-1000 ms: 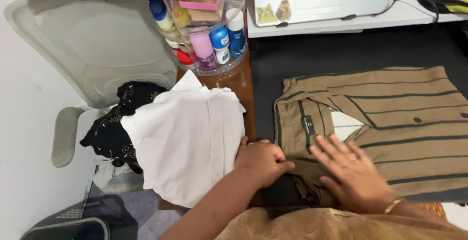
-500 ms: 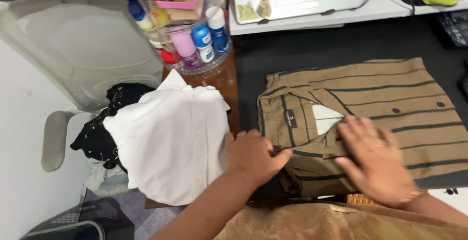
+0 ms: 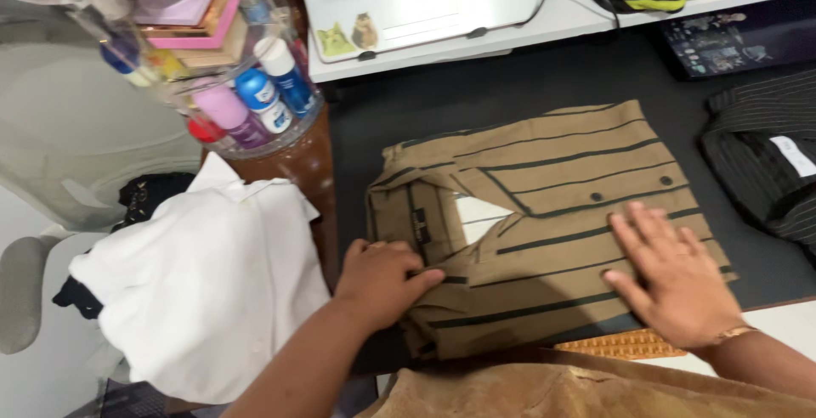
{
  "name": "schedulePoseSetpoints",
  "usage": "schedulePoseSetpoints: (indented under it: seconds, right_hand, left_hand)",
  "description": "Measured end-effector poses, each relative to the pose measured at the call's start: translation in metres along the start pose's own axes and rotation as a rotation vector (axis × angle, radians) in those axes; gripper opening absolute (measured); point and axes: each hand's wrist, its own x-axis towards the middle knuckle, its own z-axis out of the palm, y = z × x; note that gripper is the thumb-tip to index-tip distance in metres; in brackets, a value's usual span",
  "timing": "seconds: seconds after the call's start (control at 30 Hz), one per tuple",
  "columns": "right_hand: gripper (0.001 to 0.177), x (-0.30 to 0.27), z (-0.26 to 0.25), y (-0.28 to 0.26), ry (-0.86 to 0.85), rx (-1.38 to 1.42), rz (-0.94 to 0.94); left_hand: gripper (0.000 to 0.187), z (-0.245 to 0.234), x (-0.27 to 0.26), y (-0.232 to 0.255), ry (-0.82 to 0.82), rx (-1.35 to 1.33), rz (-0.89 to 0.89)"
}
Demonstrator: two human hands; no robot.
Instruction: The person folds several shirts on a dark surface, including a blue scrub-style top, a black pinstriped button-up, and a brown striped shirt, before smoothing out a white garment.
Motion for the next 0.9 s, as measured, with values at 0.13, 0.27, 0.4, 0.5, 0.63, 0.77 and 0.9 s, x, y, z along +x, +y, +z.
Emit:
schedulePoseSetpoints:
  seconds: [0.13, 0.27, 0.4, 0.5, 0.63, 0.77, 0.9]
  right_hand:
    - [0.079, -0.025, 0.006, 0.064, 0.006, 0.038, 0.183]
    - [0.086, -0.045, -0.006, 0.101, -0.016, 0.238, 0.085]
    - [0.089, -0.056, -0.014, 0.106, 0.012, 0.207, -0.001]
    - [0.078, -0.053, -0.013, 0.089, 0.114, 0.177, 0.067]
    - [0.065, -0.036, -0.018, 0.061, 0.219, 0.330, 0.284]
    - [0.056, -0.020, -0.026, 0.044, 0.270, 0.313, 0.427]
    - [0.046, -0.019, -0.029, 0.047, 0.191, 0.410, 0.562]
  left_hand:
    - [0.045, -0.003, 0.002, 0.001, -0.022, -0.023, -0.043]
    - [0.042, -0.011, 0.006, 0.025, 0.077, 0.004, -0.203]
    - [0.039, -0.012, -0.003, 0.063, 0.592, -0.035, 0.030]
    - [0.049, 0.001, 0.017, 0.101, 0.438, -0.140, 0.441]
    - [0.076, 0.019, 0.052, 0.146, 0.427, -0.136, 0.637]
    - [0.087, 0.035, 0.076, 0.175, 0.197, -0.097, 0.643]
    - [0.037, 0.067, 0.086, 0.188, 0.138, -0.171, 0.498]
